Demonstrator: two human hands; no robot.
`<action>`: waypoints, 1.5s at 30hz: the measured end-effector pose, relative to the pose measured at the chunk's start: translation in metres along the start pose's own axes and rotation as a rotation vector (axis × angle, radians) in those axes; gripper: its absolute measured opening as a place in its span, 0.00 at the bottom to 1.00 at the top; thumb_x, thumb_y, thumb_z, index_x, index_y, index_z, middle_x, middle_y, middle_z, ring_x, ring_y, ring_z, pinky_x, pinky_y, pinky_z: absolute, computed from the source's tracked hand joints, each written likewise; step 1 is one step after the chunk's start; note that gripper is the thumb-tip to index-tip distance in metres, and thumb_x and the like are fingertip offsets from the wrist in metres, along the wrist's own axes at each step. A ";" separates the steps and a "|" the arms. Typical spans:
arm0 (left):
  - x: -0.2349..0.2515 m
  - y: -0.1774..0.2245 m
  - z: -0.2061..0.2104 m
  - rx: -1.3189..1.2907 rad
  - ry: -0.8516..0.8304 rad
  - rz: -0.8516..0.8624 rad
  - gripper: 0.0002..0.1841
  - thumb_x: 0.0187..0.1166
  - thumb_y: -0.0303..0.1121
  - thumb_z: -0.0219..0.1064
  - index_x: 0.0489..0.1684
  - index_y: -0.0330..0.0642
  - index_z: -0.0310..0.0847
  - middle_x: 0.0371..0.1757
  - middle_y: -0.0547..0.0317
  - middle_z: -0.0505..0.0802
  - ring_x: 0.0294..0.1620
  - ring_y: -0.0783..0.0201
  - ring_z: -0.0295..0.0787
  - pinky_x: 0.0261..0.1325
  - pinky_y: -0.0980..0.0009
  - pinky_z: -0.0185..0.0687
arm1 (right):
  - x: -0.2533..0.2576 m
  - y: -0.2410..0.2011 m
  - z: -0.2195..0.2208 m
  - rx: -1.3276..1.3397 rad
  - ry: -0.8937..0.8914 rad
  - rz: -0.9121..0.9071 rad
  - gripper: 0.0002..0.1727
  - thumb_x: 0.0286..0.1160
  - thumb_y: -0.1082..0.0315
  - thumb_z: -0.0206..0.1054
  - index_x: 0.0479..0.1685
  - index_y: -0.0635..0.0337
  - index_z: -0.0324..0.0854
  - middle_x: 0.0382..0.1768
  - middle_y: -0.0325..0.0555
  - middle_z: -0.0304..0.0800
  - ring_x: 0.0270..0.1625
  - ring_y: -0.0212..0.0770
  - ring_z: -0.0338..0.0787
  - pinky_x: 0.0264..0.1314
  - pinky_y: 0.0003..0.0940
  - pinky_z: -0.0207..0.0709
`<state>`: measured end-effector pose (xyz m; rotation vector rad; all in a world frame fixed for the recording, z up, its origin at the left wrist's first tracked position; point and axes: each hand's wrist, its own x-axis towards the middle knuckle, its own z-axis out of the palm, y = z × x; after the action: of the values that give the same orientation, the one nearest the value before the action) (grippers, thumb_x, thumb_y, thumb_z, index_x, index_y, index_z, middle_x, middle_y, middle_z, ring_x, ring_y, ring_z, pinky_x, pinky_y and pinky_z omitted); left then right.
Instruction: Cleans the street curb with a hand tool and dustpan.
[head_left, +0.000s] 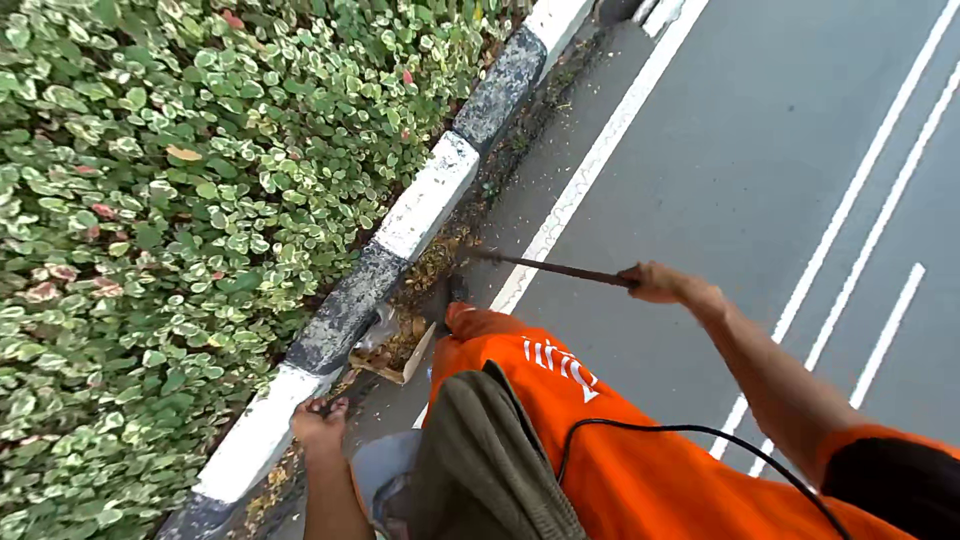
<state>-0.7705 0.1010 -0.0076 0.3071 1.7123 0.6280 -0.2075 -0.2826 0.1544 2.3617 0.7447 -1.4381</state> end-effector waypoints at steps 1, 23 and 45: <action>0.000 0.002 0.000 0.018 0.004 -0.009 0.15 0.85 0.39 0.48 0.21 0.57 0.61 0.15 0.68 0.71 0.16 0.66 0.70 0.26 0.65 0.77 | -0.009 -0.016 0.019 0.089 -0.035 0.108 0.15 0.79 0.69 0.67 0.61 0.63 0.86 0.51 0.66 0.90 0.54 0.65 0.90 0.57 0.69 0.80; -0.045 0.008 0.025 0.367 -0.008 -0.122 0.29 0.94 0.54 0.43 0.91 0.54 0.54 0.84 0.43 0.73 0.73 0.40 0.80 0.59 0.36 0.82 | 0.159 -0.137 -0.039 0.118 0.005 0.160 0.32 0.73 0.68 0.71 0.75 0.74 0.70 0.66 0.74 0.83 0.69 0.70 0.86 0.67 0.71 0.79; -0.047 0.015 0.013 0.627 -0.017 -0.132 0.31 0.95 0.57 0.40 0.94 0.57 0.44 0.89 0.40 0.66 0.69 0.33 0.84 0.51 0.33 0.86 | 0.127 -0.035 -0.134 0.047 -0.220 -0.092 0.16 0.80 0.69 0.69 0.64 0.52 0.88 0.28 0.53 0.85 0.22 0.45 0.78 0.27 0.47 0.75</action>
<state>-0.7483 0.0918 0.0378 0.6273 1.8634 -0.0253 -0.0803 -0.1534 0.1060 2.1800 0.7767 -1.7369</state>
